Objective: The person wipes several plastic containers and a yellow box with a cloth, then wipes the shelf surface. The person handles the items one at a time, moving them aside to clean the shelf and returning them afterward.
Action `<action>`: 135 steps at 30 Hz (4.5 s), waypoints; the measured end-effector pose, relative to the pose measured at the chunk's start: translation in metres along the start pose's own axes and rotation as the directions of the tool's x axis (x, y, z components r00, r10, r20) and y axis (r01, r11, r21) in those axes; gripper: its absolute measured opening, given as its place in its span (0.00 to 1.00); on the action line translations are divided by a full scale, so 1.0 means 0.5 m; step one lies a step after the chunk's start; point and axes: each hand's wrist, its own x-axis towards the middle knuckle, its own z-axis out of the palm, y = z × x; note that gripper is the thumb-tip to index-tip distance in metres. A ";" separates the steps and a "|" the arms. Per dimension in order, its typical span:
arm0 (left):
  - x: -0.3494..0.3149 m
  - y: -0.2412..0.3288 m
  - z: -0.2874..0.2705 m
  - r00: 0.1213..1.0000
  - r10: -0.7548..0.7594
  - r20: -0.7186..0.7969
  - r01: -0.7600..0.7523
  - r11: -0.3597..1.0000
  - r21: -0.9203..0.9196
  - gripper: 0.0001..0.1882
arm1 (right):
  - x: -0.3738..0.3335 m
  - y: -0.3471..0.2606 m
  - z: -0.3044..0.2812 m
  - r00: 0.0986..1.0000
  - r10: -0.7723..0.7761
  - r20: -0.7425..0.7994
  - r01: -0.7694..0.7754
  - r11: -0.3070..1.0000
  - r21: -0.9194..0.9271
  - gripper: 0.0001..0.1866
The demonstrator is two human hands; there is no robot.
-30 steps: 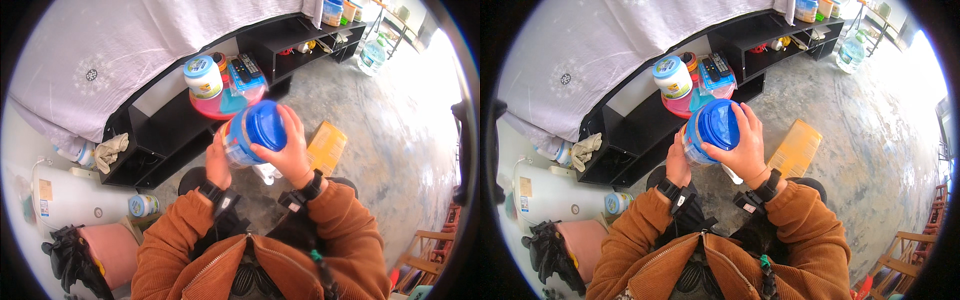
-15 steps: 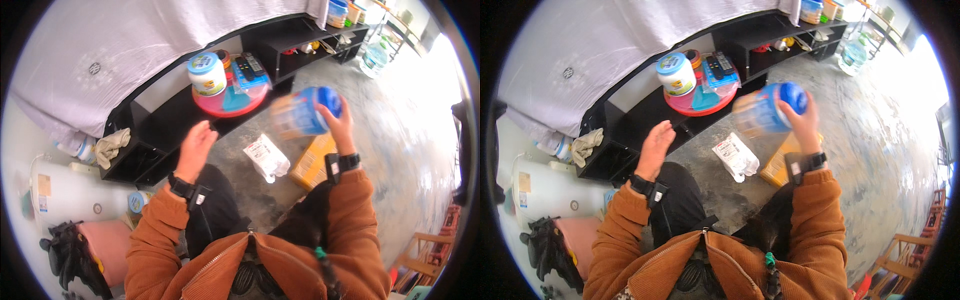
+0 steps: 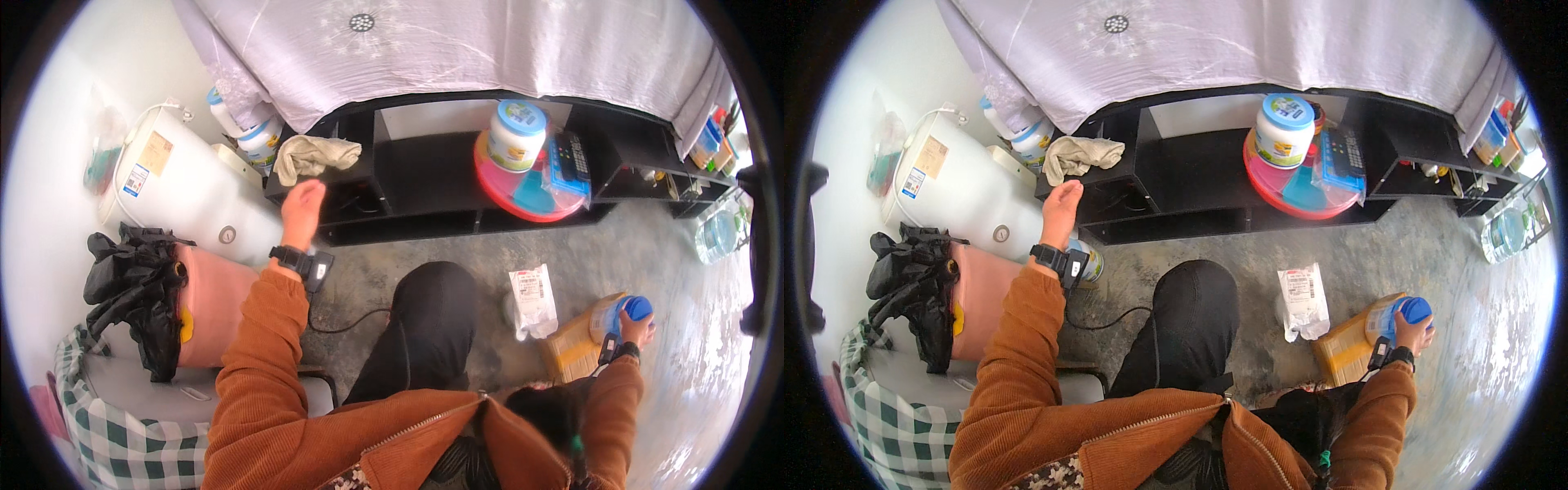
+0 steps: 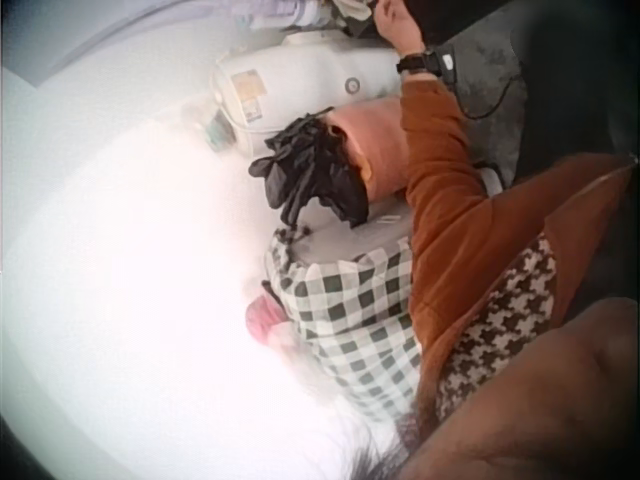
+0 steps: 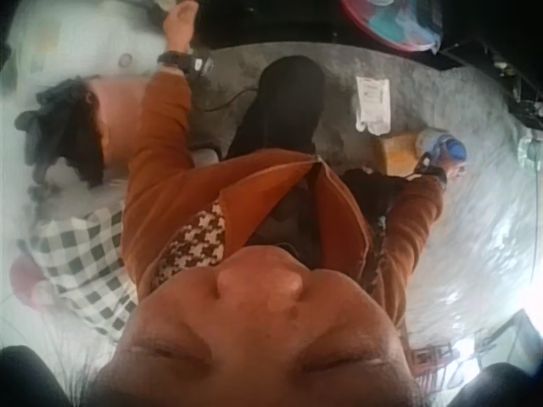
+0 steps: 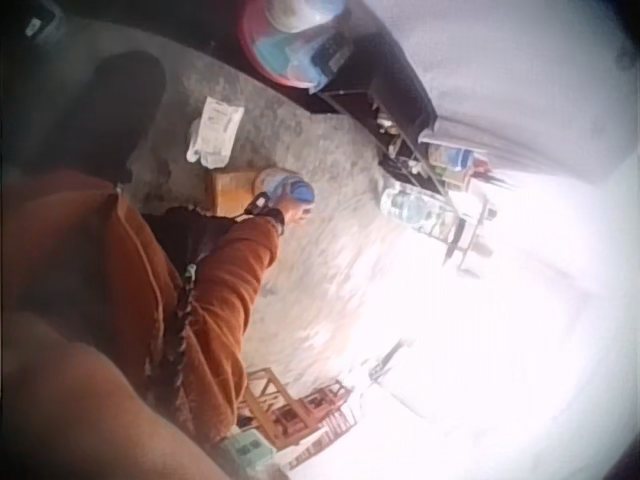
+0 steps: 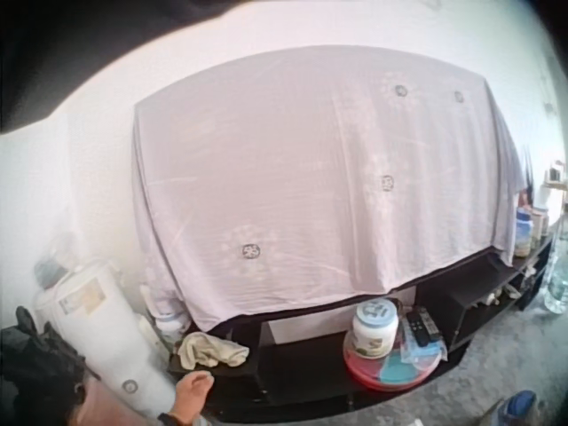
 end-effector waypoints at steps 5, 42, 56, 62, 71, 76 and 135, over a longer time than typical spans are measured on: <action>0.118 -0.021 -0.036 0.962 0.260 -0.088 -0.208 0.898 0.389 0.17 | -0.020 -0.014 -0.017 0.997 0.003 0.075 0.007 0.992 -0.125 0.65; 0.497 -0.167 -0.065 0.823 0.209 0.528 -0.563 0.420 0.711 0.22 | -0.154 -0.199 0.132 0.691 -0.701 0.173 0.684 0.713 0.154 0.47; 0.704 -0.155 -0.049 0.899 0.097 0.428 -0.436 0.086 0.896 0.24 | -0.151 -0.144 0.142 0.575 -0.793 0.202 0.747 0.609 0.266 0.46; 0.594 -0.193 -0.074 0.912 0.141 0.386 -0.403 0.122 0.907 0.24 | -0.163 -0.167 0.133 0.592 -0.774 0.226 0.713 0.633 0.301 0.45; 0.473 -0.216 -0.124 0.911 0.240 0.337 -0.413 0.560 0.718 0.24 | -0.200 -0.227 0.115 0.541 -0.789 0.290 0.691 0.614 0.381 0.45; 0.429 -0.188 -0.131 0.935 0.166 0.313 -0.334 0.708 0.622 0.23 | -0.210 -0.233 0.104 0.510 -0.830 0.227 0.725 0.556 0.406 0.44; 0.394 -0.044 0.265 0.874 0.137 0.466 -0.478 0.415 0.774 0.33 | -0.293 -0.326 -0.044 0.299 -0.920 0.253 0.701 0.391 0.596 0.35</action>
